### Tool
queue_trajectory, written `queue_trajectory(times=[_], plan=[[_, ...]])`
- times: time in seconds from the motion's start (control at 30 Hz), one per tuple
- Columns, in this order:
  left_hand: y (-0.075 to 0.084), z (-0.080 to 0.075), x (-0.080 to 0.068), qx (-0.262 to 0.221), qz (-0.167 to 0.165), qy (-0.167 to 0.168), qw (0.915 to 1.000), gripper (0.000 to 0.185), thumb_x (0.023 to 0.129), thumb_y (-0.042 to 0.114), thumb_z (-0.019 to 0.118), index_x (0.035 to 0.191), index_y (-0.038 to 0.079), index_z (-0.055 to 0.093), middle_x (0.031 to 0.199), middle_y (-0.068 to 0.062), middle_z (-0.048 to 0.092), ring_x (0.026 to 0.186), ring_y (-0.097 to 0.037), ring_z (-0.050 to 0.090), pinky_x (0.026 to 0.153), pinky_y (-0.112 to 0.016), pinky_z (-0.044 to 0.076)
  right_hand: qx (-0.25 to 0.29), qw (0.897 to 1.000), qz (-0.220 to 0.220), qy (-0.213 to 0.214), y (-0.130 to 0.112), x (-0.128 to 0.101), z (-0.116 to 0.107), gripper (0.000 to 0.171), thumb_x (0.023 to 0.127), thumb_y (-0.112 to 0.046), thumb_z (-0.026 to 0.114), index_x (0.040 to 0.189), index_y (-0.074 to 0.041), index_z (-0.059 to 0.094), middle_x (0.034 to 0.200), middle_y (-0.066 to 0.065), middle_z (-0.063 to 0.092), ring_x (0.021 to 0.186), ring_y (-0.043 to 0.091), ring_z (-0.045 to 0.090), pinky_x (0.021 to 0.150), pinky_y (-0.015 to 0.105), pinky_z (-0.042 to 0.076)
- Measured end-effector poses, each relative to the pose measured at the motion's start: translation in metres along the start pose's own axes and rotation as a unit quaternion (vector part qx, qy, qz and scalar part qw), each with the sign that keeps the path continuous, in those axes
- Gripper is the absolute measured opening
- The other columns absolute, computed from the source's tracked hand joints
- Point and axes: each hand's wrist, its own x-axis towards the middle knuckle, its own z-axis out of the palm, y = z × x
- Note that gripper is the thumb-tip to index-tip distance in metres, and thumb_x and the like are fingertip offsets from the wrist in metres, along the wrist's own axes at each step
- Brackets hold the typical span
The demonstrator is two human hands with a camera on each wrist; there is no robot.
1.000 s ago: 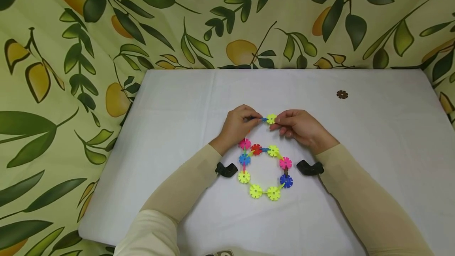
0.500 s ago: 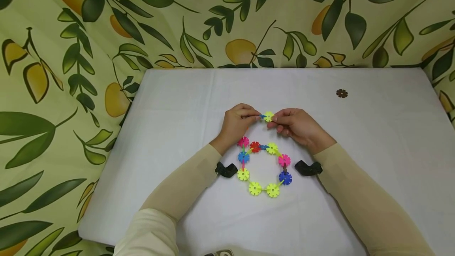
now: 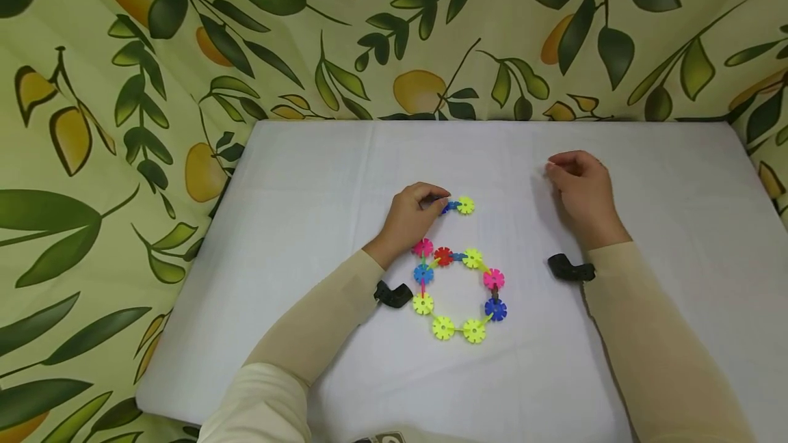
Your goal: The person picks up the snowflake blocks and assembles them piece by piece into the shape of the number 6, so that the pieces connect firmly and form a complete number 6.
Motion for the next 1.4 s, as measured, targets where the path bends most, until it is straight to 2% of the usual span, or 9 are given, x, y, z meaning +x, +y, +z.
queue_trajectory(times=[0.17, 0.33, 0.47, 0.63, 0.73, 0.87, 1.1, 1.23, 1.4], plan=[[-0.001, 0.0, 0.0, -0.004, 0.003, -0.006, 1.0, 0.017, 0.106, 0.014, 0.075, 0.121, 0.009, 0.081, 0.118, -0.002, 0.072, 0.096, -0.016, 0.059, 0.082, -0.028, 0.05, -0.005, 0.997, 0.011, 0.076, 0.018, 0.015, -0.033, 0.032, 0.109, -0.029, 0.067, 0.138, -0.013, 0.064, 0.113, -0.008, 0.057, 0.096, 0.006, 0.055, 0.076, 0.015, 0.048], [-0.001, 0.0, 0.0, -0.001, 0.007, -0.012, 0.9999, 0.017, 0.106, 0.015, 0.075, 0.121, 0.009, 0.08, 0.117, -0.001, 0.073, 0.095, -0.016, 0.058, 0.082, -0.028, 0.049, -0.029, 0.993, 0.023, 0.109, 0.029, 0.023, -0.053, 0.041, 0.108, -0.03, 0.069, 0.146, -0.016, 0.063, 0.117, -0.011, 0.054, 0.1, 0.002, 0.051, 0.084, 0.02, 0.045], [-0.001, -0.001, 0.0, 0.0, 0.01, -0.014, 0.9999, 0.017, 0.107, 0.015, 0.075, 0.122, 0.009, 0.08, 0.118, 0.0, 0.073, 0.096, -0.016, 0.058, 0.082, -0.028, 0.049, -0.102, 0.992, 0.017, 0.076, 0.034, 0.027, -0.056, 0.063, 0.108, -0.033, 0.067, 0.162, -0.006, 0.05, 0.139, 0.013, 0.053, 0.126, 0.022, 0.051, 0.106, 0.036, 0.042], [0.0, -0.001, 0.0, 0.0, 0.011, -0.014, 0.9998, 0.017, 0.106, 0.014, 0.075, 0.122, 0.009, 0.08, 0.117, -0.001, 0.073, 0.095, -0.017, 0.058, 0.081, -0.028, 0.049, -0.187, 0.982, -0.012, 0.026, 0.036, 0.031, -0.055, 0.055, 0.112, -0.021, 0.059, 0.154, 0.014, 0.049, 0.155, 0.043, 0.033, 0.15, 0.056, 0.023, 0.12, 0.065, 0.026], [0.0, -0.001, 0.0, 0.002, 0.012, -0.017, 0.9998, 0.017, 0.106, 0.013, 0.076, 0.122, 0.008, 0.08, 0.117, -0.001, 0.073, 0.094, -0.016, 0.057, 0.08, -0.028, 0.048, -0.192, 0.981, -0.016, 0.035, 0.036, 0.03, -0.053, 0.047, 0.112, -0.015, 0.06, 0.146, 0.016, 0.055, 0.15, 0.042, 0.038, 0.144, 0.056, 0.03, 0.113, 0.064, 0.032], [-0.001, 0.0, -0.001, 0.004, 0.016, -0.017, 0.9997, 0.018, 0.105, 0.013, 0.077, 0.121, 0.008, 0.08, 0.116, -0.001, 0.073, 0.093, -0.016, 0.057, 0.08, -0.028, 0.048, -0.175, 0.984, -0.011, 0.036, 0.036, 0.027, -0.053, 0.043, 0.111, -0.017, 0.064, 0.141, 0.012, 0.057, 0.134, 0.033, 0.055, 0.119, 0.041, 0.052, 0.093, 0.044, 0.044], [-0.001, -0.001, -0.001, 0.002, 0.025, -0.019, 0.9995, 0.02, 0.102, 0.011, 0.08, 0.121, 0.008, 0.08, 0.12, -0.002, 0.073, 0.103, -0.016, 0.06, 0.086, -0.027, 0.05, -0.129, 0.991, -0.03, -0.018, 0.028, 0.02, -0.043, 0.033, 0.109, -0.027, 0.07, 0.124, 0.003, 0.07, 0.119, 0.017, 0.068, 0.098, 0.022, 0.055, 0.072, 0.021, 0.047], [-0.001, -0.001, -0.001, 0.001, 0.024, -0.023, 0.9995, 0.023, 0.099, 0.011, 0.083, 0.122, 0.008, 0.08, 0.122, -0.002, 0.072, 0.111, -0.015, 0.061, 0.091, -0.027, 0.05, -0.125, 0.987, -0.064, -0.072, 0.018, 0.013, -0.029, 0.026, 0.106, -0.021, 0.075, 0.117, 0.001, 0.07, 0.114, 0.017, 0.069, 0.096, 0.025, 0.055, 0.068, 0.02, 0.047], [0.0, -0.001, 0.0, 0.006, 0.025, -0.024, 0.9994, 0.024, 0.099, 0.011, 0.084, 0.122, 0.007, 0.079, 0.122, -0.003, 0.071, 0.115, -0.017, 0.061, 0.095, -0.026, 0.049, -0.14, 0.975, -0.102, -0.141, 0.001, 0.0, -0.004, 0.019, 0.105, -0.018, 0.076, 0.115, -0.002, 0.077, 0.116, 0.017, 0.072, 0.098, 0.029, 0.054, 0.075, 0.032, 0.047]])
